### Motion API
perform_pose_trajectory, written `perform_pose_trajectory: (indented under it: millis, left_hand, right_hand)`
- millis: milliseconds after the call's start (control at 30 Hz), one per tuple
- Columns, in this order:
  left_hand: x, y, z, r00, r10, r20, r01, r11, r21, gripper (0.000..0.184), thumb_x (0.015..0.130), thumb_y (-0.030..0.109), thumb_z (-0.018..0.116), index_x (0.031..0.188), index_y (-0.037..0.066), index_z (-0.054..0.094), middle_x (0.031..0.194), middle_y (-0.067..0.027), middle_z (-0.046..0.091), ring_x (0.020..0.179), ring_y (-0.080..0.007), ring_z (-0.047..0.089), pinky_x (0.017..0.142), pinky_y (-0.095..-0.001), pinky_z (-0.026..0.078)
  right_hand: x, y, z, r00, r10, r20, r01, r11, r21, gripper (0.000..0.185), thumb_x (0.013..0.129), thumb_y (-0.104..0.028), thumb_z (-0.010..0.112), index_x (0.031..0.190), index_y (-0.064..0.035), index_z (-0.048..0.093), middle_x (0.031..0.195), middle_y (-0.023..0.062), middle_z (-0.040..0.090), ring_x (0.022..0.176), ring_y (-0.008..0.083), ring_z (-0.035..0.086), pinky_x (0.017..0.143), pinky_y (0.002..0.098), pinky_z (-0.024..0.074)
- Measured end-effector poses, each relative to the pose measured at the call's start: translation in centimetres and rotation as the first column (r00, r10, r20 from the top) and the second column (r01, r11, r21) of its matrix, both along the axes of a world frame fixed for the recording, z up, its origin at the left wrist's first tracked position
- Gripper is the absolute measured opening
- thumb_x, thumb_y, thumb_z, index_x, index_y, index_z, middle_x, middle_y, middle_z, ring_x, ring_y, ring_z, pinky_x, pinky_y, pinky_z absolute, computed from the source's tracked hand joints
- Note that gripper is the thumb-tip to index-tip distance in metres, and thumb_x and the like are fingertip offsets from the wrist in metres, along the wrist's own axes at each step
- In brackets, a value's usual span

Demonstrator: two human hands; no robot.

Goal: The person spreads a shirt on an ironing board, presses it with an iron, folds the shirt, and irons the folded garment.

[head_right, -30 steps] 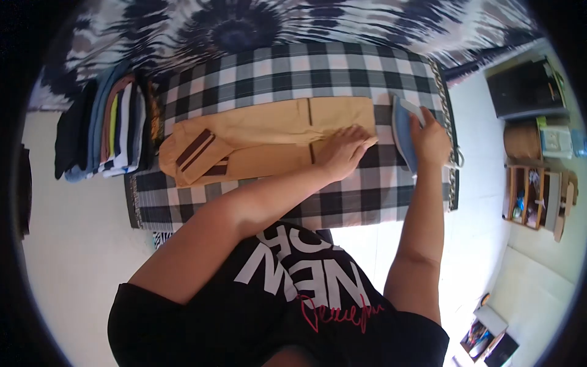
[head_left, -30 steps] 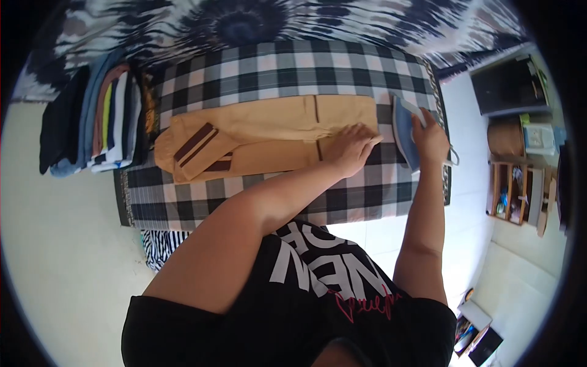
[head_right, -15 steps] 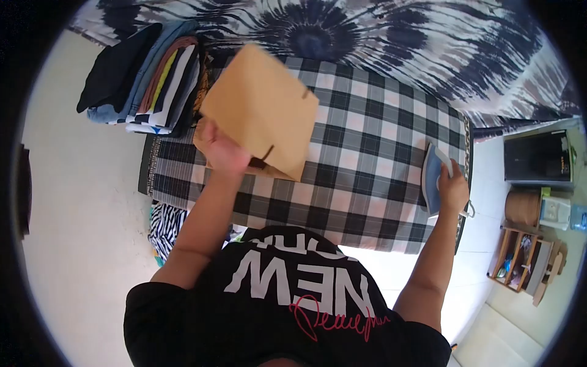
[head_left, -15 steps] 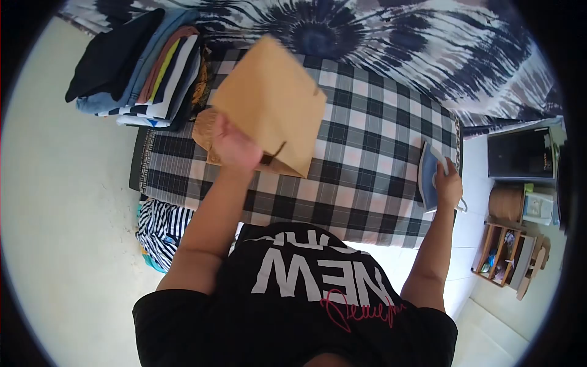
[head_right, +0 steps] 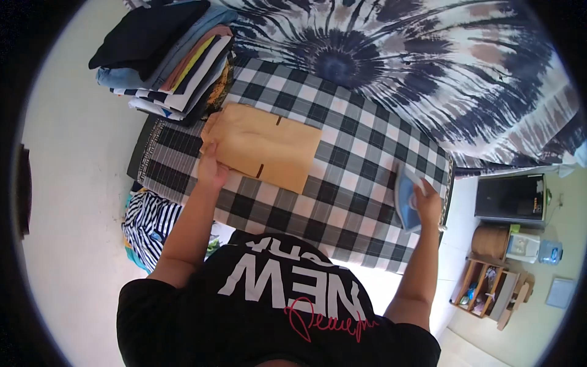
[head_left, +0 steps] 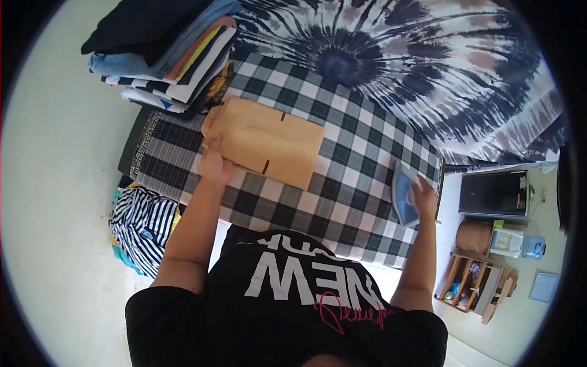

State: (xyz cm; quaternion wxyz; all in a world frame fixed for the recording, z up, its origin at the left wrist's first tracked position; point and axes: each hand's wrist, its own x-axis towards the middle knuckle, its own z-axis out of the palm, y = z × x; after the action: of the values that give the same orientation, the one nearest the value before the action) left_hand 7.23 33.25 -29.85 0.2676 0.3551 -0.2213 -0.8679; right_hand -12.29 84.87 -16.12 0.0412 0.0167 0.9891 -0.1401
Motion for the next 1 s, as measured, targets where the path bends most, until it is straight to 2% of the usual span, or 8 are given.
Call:
perform_pose_trajectory:
  millis: [200,267,400,533,567,700,900,1000]
  left_hand:
    - [1.8,-0.3,2.7,0.964,-0.105,0.243,0.146,0.977,-0.155,0.034,0.096,0.018,0.059,0.124,0.0,0.055,0.105,-0.0157,0.065,0.089,-0.0232,0.065,0.075,-0.0313,0.055]
    - [2.0,-1.2,3.5,0.948,-0.105,0.301,0.188,0.946,-0.263,0.034,0.095,0.018,0.06,0.124,0.0,0.056,0.103,-0.0152,0.066,0.086,-0.0232,0.065,0.074,-0.0316,0.055]
    - [2.8,-2.3,3.5,0.865,-0.069,0.497,0.363,0.769,-0.526,0.034,0.094,0.019,0.061,0.123,0.002,0.058,0.097,-0.0136,0.068,0.078,-0.0232,0.065,0.071,-0.0322,0.053]
    - [3.1,-2.7,2.7,0.722,0.169,0.671,0.619,0.276,-0.735,0.034,0.091,0.02,0.063,0.121,0.005,0.063,0.092,-0.0114,0.07,0.07,-0.0256,0.064,0.068,-0.0331,0.051]
    - [3.2,-2.9,2.5,0.718,0.172,0.675,0.619,0.288,-0.731,0.034,0.091,0.02,0.063,0.121,0.005,0.063,0.092,-0.0114,0.07,0.07,-0.0256,0.064,0.068,-0.0331,0.051]
    - [3.2,-3.9,1.6,0.765,0.193,0.614,0.631,-0.038,-0.775,0.032,0.088,0.02,0.065,0.118,0.01,0.069,0.093,-0.0095,0.072,0.071,-0.0288,0.064,0.069,-0.0337,0.051]
    - [2.6,-4.7,0.5,0.815,0.12,0.567,0.572,-0.008,-0.82,0.03,0.088,0.019,0.065,0.116,0.008,0.07,0.089,-0.0085,0.072,0.068,-0.0237,0.063,0.067,-0.0313,0.049]
    - [2.7,-4.9,1.3,0.787,-0.008,0.617,0.607,0.189,-0.772,0.03,0.087,0.015,0.064,0.116,0.007,0.07,0.085,-0.0064,0.07,0.066,-0.0185,0.059,0.065,-0.0288,0.047]
  right_hand:
    - [1.1,-15.9,1.3,0.923,0.384,0.013,-0.364,0.887,-0.284,0.041,0.09,-0.033,0.067,0.126,-0.0128,0.066,0.078,0.009,0.07,0.062,0.0218,0.061,0.062,0.0337,0.0485]
    - [2.8,-23.4,4.8,0.866,0.466,0.183,-0.419,0.875,-0.243,0.04,0.091,-0.035,0.065,0.128,-0.0188,0.066,0.078,0.0104,0.07,0.063,0.0242,0.062,0.063,0.0349,0.0492]
    - [3.6,-33.8,2.4,0.673,0.738,0.045,-0.739,0.672,0.05,0.041,0.093,-0.043,0.058,0.13,-0.0264,0.064,0.088,0.0114,0.072,0.073,0.0299,0.066,0.067,0.038,0.0504]
    - [6.0,-41.7,-0.6,0.549,0.835,-0.046,-0.816,0.547,0.186,0.04,0.094,-0.043,0.052,0.129,-0.0274,0.063,0.095,0.0128,0.072,0.083,0.0335,0.067,0.072,0.0433,0.0531]
    - [5.6,-42.2,-0.7,0.54,0.84,-0.038,-0.822,0.537,0.187,0.04,0.094,-0.043,0.052,0.129,-0.0274,0.063,0.095,0.0128,0.072,0.083,0.0335,0.067,0.072,0.0433,0.0531]
    - [3.8,-42.0,0.1,0.58,0.813,0.044,-0.807,0.567,0.166,0.04,0.094,-0.044,0.051,0.127,-0.0253,0.064,0.095,0.0132,0.072,0.084,0.0348,0.067,0.073,0.0441,0.0533]
    - [2.5,-34.0,-0.4,0.655,0.756,0.003,-0.743,0.643,0.183,0.042,0.093,-0.045,0.053,0.128,-0.024,0.063,0.097,0.0127,0.073,0.085,0.0357,0.068,0.074,0.0431,0.0533]
    - [2.3,-29.4,-0.9,0.68,0.732,-0.037,-0.715,0.674,0.186,0.041,0.091,-0.043,0.059,0.127,-0.0235,0.065,0.094,0.0111,0.074,0.08,0.0346,0.068,0.072,0.0401,0.053]
